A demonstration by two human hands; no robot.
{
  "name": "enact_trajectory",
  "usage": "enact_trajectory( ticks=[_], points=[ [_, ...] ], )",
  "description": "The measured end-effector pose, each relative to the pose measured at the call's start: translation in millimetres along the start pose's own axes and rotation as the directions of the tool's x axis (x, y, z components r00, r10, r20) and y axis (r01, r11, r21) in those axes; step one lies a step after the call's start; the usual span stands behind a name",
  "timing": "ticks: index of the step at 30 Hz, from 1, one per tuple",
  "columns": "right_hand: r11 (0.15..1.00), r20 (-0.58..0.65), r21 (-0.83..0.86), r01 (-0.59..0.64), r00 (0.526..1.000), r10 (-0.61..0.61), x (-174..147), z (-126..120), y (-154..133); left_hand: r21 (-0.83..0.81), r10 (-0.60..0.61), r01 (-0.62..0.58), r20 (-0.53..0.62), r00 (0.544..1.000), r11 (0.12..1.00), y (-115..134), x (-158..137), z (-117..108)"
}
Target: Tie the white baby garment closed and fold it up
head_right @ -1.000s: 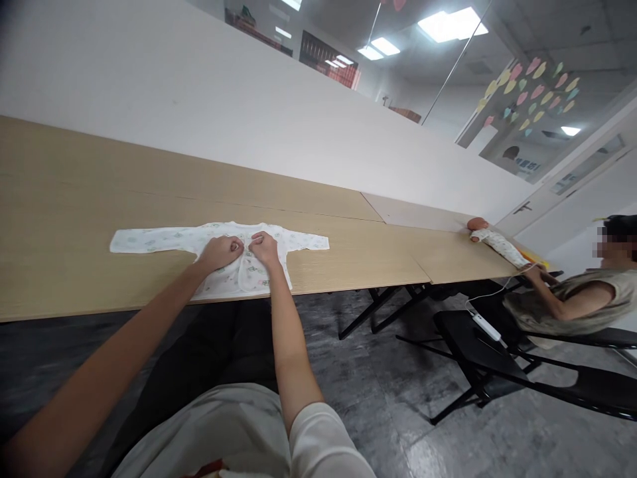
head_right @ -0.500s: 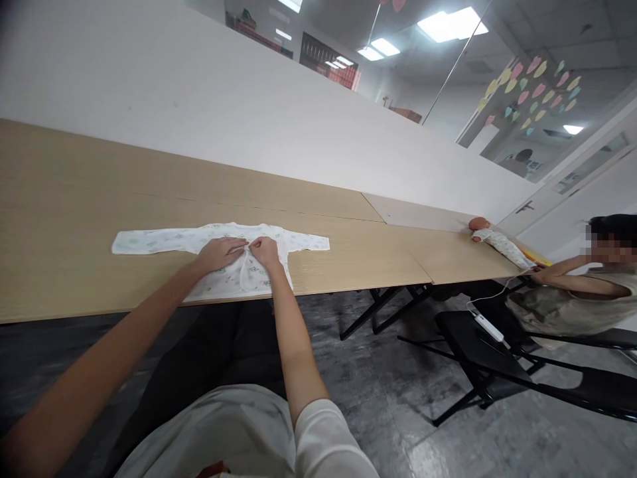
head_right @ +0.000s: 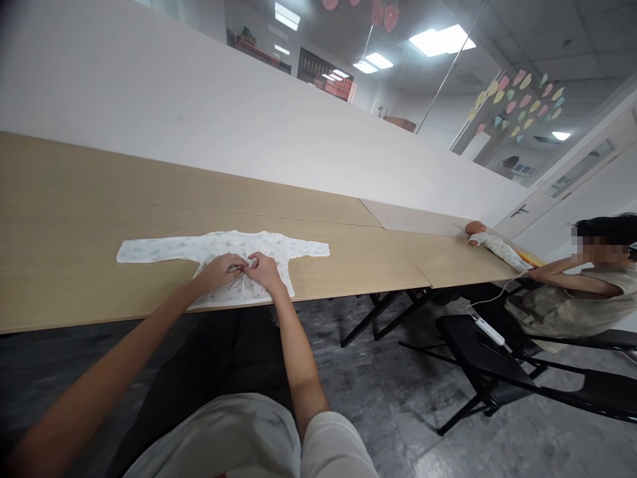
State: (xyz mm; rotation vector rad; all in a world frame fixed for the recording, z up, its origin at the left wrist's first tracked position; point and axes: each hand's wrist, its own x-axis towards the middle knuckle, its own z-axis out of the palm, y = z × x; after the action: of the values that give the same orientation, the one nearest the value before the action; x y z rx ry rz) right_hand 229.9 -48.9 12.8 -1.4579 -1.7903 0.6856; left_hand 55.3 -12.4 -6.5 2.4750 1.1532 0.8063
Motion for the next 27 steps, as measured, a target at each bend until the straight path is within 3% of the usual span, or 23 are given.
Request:
enact_trajectory(
  ticks=[4, 15, 21, 27],
  points=[
    [0.997, -0.007, 0.071, -0.019, 1.0, 0.019, -4.0, -0.1, 2.4, -0.136, -0.047, 0.043, -0.023, 0.999, 0.99, 1.3, -4.8, 4.6],
    [0.969, -0.058, 0.247, -0.027, 0.997, 0.043, -3.6, -0.9, 14.2, -0.224, -0.145, 0.136, -0.022, 0.989, 0.965, 12.9, -5.8, 0.0],
    [0.858, 0.01, 0.493, -0.146, 0.987, 0.163, -3.7, 2.2, 14.8, -0.328, -0.176, 0.161, -0.017, 0.984, 0.931, 18.7, -9.7, -3.2],
    [0.853, 0.002, 0.497, -0.161, 0.983, 0.184, -3.8, 4.3, 14.5, -0.313, -0.194, 0.177, -0.024, 0.981, 0.933, 15.7, -9.3, -4.7]
  ],
)
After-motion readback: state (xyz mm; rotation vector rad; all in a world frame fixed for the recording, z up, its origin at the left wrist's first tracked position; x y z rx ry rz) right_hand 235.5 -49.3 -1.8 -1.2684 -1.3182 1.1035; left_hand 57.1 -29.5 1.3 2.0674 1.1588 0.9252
